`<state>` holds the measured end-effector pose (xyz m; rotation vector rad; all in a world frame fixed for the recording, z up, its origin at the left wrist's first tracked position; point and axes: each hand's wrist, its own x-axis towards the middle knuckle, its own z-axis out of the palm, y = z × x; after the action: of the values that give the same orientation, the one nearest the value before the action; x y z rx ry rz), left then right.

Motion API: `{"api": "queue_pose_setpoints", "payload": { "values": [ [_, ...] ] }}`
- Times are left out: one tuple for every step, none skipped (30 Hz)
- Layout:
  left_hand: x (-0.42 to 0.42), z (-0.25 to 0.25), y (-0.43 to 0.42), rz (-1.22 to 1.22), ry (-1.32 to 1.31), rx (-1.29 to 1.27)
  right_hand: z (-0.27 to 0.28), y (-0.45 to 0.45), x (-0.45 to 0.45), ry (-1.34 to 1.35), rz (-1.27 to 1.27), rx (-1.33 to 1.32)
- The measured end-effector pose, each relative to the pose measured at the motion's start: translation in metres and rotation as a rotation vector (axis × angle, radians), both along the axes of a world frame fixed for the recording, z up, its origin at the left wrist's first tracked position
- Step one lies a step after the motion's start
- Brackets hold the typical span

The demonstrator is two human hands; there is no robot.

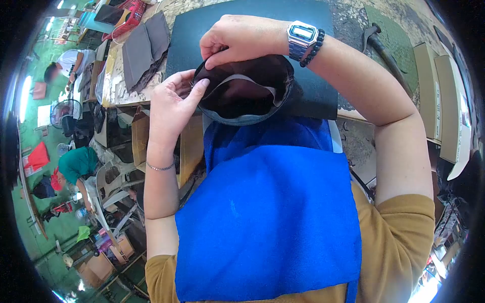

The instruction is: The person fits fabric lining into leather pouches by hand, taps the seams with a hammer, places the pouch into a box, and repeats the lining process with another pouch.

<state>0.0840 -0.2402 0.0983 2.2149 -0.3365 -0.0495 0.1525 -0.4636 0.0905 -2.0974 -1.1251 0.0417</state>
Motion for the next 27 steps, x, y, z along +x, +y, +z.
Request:
{"api": "queue_pose_setpoints", "payload": {
  "values": [
    [0.0, 0.002, 0.0, -0.001, 0.008, 0.007, 0.002, 0.0, -0.001, 0.013, 0.002, -0.018],
    [0.0, 0.003, 0.001, 0.0, 0.016, 0.013, 0.002, -0.001, -0.001, -0.004, 0.004, -0.019],
    [0.001, 0.003, 0.003, -0.026, 0.063, 0.009, 0.002, -0.001, 0.0, -0.021, 0.006, -0.02],
    [0.002, 0.003, 0.005, -0.05, 0.111, 0.006, 0.001, -0.002, 0.001, -0.039, 0.01, -0.021],
    [0.004, 0.004, 0.008, -0.075, 0.158, 0.002, 0.001, -0.001, 0.002, -0.036, 0.013, -0.021],
    [0.006, 0.004, 0.011, -0.092, 0.168, 0.007, -0.001, -0.001, 0.002, -0.034, 0.016, -0.022],
    [0.008, 0.003, 0.014, -0.109, 0.179, 0.012, -0.001, -0.001, 0.001, -0.031, 0.019, -0.023],
    [0.009, 0.003, 0.015, -0.127, 0.189, 0.017, 0.001, -0.002, 0.0, -0.027, 0.023, -0.047],
    [0.009, 0.004, 0.015, -0.137, 0.185, 0.025, 0.006, -0.002, -0.002, -0.023, 0.026, -0.07],
    [0.009, 0.006, 0.015, -0.146, 0.181, 0.033, 0.009, -0.001, -0.004, -0.019, 0.03, -0.093],
    [0.009, 0.008, 0.015, -0.155, 0.176, 0.04, 0.009, 0.0, -0.005, -0.059, 0.035, -0.094],
    [0.009, 0.01, 0.014, -0.16, 0.165, 0.062, 0.007, 0.002, -0.006, -0.099, 0.039, -0.094],
    [0.009, 0.012, 0.013, -0.164, 0.155, 0.083, 0.004, 0.004, -0.006, -0.139, 0.043, -0.094],
    [0.009, 0.013, 0.012, -0.168, 0.145, 0.105, -0.001, 0.007, -0.006, -0.166, 0.062, -0.033],
    [0.009, 0.011, 0.012, -0.164, 0.141, 0.095, -0.006, 0.009, -0.006, -0.192, 0.08, 0.027],
    [0.01, 0.008, 0.014, -0.16, 0.136, 0.085, -0.009, 0.011, -0.006, -0.218, 0.097, 0.088],
    [0.01, 0.006, 0.014, -0.157, 0.131, 0.075, -0.009, 0.011, -0.006, -0.199, 0.1, 0.071],
    [0.009, 0.005, 0.014, -0.154, 0.125, 0.07, -0.008, 0.01, -0.006, -0.18, 0.103, 0.054],
    [0.008, 0.005, 0.013, -0.15, 0.117, 0.064, -0.006, 0.01, -0.006, -0.162, 0.106, 0.037],
    [0.007, 0.005, 0.012, -0.146, 0.109, 0.058, -0.004, 0.01, -0.007, -0.185, 0.099, 0.017],
    [0.006, 0.006, 0.011, -0.144, 0.111, 0.071, -0.001, 0.01, -0.01, -0.209, 0.092, -0.002],
    [0.006, 0.009, 0.011, -0.143, 0.113, 0.084, 0.001, 0.011, -0.011, -0.233, 0.085, -0.021],
    [0.006, 0.01, 0.01, -0.142, 0.114, 0.097, 0.0, 0.011, -0.012, -0.247, 0.077, -0.03],
    [0.006, 0.009, 0.009, -0.141, 0.113, 0.088, -0.002, 0.012, -0.012, -0.261, 0.07, -0.039],
    [0.007, 0.008, 0.009, -0.141, 0.112, 0.079, -0.003, 0.012, -0.013, -0.275, 0.062, -0.047],
    [0.008, 0.007, 0.009, -0.141, 0.111, 0.07, -0.003, 0.013, -0.014, -0.281, 0.063, -0.019],
    [0.008, 0.007, 0.009, -0.139, 0.097, 0.098, -0.004, 0.014, -0.016, -0.287, 0.063, 0.009]
  ]
}}
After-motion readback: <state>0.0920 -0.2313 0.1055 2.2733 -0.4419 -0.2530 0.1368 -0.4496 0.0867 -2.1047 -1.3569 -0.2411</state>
